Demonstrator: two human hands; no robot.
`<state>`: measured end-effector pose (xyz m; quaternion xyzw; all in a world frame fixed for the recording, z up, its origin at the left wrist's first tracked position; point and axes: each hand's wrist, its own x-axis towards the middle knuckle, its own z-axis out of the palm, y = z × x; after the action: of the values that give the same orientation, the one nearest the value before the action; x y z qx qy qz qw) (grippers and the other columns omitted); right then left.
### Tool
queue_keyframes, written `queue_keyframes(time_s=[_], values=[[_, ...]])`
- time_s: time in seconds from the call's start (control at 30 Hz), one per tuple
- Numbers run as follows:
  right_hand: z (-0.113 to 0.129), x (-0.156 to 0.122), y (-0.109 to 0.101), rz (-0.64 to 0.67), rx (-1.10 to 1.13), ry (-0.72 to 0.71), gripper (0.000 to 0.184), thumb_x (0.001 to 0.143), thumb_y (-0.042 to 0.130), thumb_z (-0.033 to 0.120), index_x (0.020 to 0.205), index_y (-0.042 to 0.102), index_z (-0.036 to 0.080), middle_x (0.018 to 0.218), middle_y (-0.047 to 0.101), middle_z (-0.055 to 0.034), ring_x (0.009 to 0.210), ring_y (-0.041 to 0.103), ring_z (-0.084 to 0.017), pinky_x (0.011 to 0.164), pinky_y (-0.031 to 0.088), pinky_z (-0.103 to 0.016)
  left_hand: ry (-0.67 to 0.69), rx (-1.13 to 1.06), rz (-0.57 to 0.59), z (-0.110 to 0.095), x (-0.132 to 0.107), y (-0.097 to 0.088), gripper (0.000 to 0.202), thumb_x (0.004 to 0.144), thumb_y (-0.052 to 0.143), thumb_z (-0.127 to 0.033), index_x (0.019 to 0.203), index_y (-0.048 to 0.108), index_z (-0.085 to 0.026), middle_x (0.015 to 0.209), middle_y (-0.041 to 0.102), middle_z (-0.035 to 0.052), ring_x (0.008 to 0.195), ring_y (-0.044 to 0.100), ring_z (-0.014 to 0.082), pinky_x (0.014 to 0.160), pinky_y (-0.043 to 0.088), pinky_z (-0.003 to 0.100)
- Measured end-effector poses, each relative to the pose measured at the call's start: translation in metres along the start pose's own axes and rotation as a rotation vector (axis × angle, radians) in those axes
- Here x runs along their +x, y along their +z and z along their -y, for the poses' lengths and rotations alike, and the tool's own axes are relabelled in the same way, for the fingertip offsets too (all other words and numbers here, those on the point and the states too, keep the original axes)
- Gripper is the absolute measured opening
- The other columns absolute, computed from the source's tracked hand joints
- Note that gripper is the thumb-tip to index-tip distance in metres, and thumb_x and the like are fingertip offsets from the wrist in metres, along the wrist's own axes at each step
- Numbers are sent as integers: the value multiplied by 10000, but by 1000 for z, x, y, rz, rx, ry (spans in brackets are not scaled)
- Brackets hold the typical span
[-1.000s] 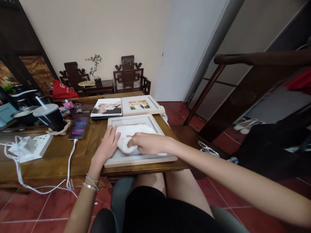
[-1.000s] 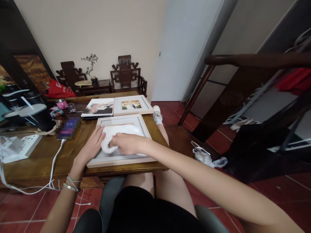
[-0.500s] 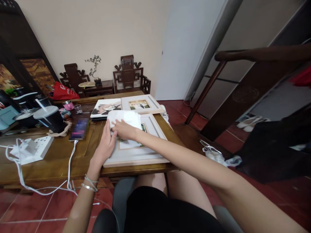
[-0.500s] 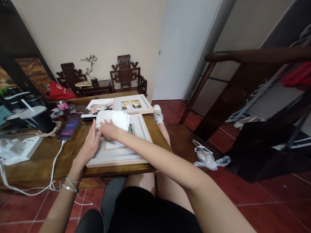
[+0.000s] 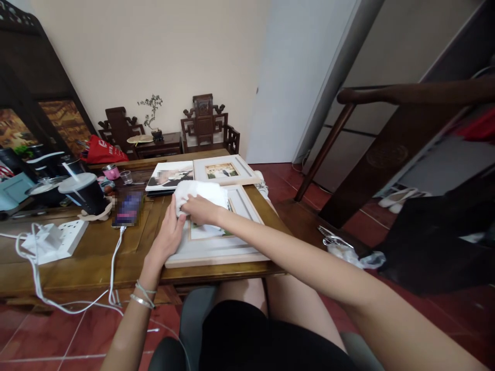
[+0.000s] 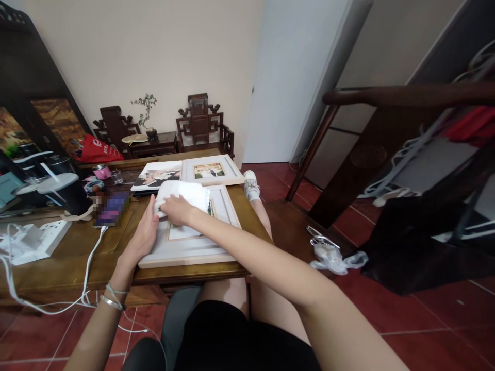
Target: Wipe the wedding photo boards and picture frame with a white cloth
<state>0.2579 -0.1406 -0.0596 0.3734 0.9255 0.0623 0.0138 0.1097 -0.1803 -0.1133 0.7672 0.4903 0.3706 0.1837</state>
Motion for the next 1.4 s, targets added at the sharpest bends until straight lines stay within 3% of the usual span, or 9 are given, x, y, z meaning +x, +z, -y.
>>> queue_keyframes(time_s=[0.23, 0.33, 0.43, 0.67, 0.87, 1.03, 1.13, 1.3, 1.4], values=[[25, -35, -8, 55, -26, -140, 292, 831, 491, 39, 1071, 651, 84, 1249, 563, -207, 1185, 489, -337, 908, 440, -441, -14, -87, -64, -3, 0, 0, 735, 933, 185, -618, 1507, 122, -163, 1559, 224, 132, 1432, 226, 234, 1174, 147, 407], [31, -58, -20, 159, 33, -251, 277, 809, 495, 21, 998, 680, 104, 1147, 623, -188, 1055, 587, -298, 821, 467, -372, -56, -141, -71, -4, 0, 1, 715, 936, 159, -615, 1498, 182, -173, 1551, 257, 114, 1433, 226, 223, 1175, 152, 395], [35, -68, -27, 228, 148, -219, 310, 829, 481, 48, 1053, 673, 144, 1060, 659, -158, 917, 646, -257, 731, 473, -326, -131, -213, -83, -1, 3, 4, 714, 939, 117, -610, 1482, 240, -163, 1540, 289, 107, 1425, 251, 219, 1170, 177, 399], [59, -79, -26, 66, 44, -235, 261, 801, 492, 40, 978, 678, 82, 1177, 612, -187, 1103, 548, -329, 878, 426, -400, -204, -252, -56, -1, 5, 4, 697, 948, 66, -585, 1460, 299, -173, 1518, 339, 100, 1396, 320, 215, 1162, 207, 406], [53, -104, -36, 196, 106, -265, 199, 753, 501, 27, 789, 676, 116, 784, 670, -124, 777, 638, -228, 615, 426, -295, -164, -137, -51, -10, 1, 4, 690, 949, 166, -588, 1424, 366, -129, 1524, 323, 111, 1429, 238, 210, 1180, 151, 395], [76, -100, -34, 65, 89, -210, 146, 764, 537, 69, 824, 665, 105, 958, 668, -177, 832, 632, -258, 759, 442, -365, -262, -166, -71, -7, 4, 5, 668, 959, 146, -545, 1396, 406, -111, 1504, 357, 124, 1420, 265, 202, 1178, 164, 389], [85, -93, -31, 46, 94, -210, 149, 788, 536, 85, 869, 661, 100, 995, 663, -177, 873, 624, -258, 810, 429, -373, -222, -107, -63, -4, 5, 5, 630, 964, 168, -513, 1364, 451, -116, 1482, 396, 123, 1411, 288, 200, 1175, 185, 385], [62, -112, -31, 151, 102, -162, 128, 757, 547, 55, 765, 657, 120, 863, 664, -144, 787, 621, -237, 698, 417, -324, -84, 118, 13, 0, 3, 8, 539, 956, 269, -431, 1253, 556, -85, 1458, 421, 158, 1412, 281, 240, 1173, 191, 428], [42, -139, -41, 253, 90, -30, 170, 735, 528, 20, 747, 662, 123, 802, 653, -130, 763, 618, -229, 644, 389, -301, -39, 214, 64, 3, 3, 9, 500, 931, 338, -393, 1263, 546, -82, 1477, 392, 159, 1427, 237, 262, 1169, 194, 460]])
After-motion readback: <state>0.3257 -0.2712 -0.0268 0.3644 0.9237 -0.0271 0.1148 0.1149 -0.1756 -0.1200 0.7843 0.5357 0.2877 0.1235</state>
